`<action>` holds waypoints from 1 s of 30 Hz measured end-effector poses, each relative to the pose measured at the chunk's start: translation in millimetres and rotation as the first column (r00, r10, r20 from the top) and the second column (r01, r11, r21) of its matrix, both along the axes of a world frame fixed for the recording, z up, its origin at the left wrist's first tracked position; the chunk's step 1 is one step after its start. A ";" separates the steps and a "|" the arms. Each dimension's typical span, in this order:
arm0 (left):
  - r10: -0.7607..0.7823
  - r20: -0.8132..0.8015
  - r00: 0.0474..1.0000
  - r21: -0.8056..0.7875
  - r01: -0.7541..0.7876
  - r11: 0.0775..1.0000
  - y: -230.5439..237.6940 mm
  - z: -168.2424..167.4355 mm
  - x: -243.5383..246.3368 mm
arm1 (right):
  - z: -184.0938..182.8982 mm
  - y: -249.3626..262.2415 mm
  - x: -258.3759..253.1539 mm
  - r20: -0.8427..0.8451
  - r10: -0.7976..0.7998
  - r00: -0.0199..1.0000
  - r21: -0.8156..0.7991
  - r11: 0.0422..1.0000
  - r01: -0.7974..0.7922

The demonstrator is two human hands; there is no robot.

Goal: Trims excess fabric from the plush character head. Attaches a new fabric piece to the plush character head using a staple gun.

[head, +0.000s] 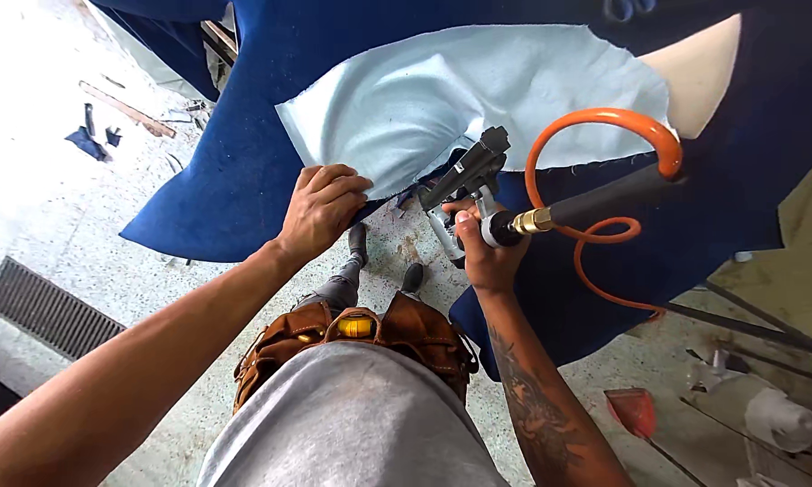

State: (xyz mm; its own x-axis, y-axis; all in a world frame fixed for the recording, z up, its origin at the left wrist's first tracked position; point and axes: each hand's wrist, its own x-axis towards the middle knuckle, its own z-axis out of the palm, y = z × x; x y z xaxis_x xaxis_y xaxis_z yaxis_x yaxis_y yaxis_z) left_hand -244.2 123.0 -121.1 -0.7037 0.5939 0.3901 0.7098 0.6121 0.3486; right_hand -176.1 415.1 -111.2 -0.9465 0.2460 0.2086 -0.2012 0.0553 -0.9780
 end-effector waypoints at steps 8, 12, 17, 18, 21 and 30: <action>0.093 0.008 0.996 -0.191 -0.089 0.977 -4.0 21.6 17.9 | 9.0 5.8 7.2 -0.026 -0.019 0.999 -0.012 1.000 0.019; 0.079 0.017 0.997 -0.062 -0.077 0.995 30.8 53.5 -3.3 | 7.0 3.8 9.5 -0.033 -0.035 0.999 -0.037 0.999 0.034; 0.097 0.142 0.985 -0.376 -0.037 0.926 60.2 8.9 -50.7 | 2.1 -4.7 3.1 -0.051 -0.029 0.998 -0.048 0.998 0.027; 0.124 0.146 0.982 -0.425 -0.051 0.904 56.5 3.5 -50.7 | 1.6 -7.6 1.3 -0.050 -0.026 0.998 -0.056 0.998 0.024; 0.159 0.164 0.974 -0.459 -0.068 0.886 51.6 2.8 -42.5 | 1.9 -14.1 4.2 -0.027 -0.023 0.999 -0.051 0.998 0.022; 0.208 0.169 0.963 -0.466 -0.108 0.878 48.1 1.8 -47.1 | -12.0 -17.3 -13.5 -0.025 0.009 1.000 -0.026 1.000 -0.009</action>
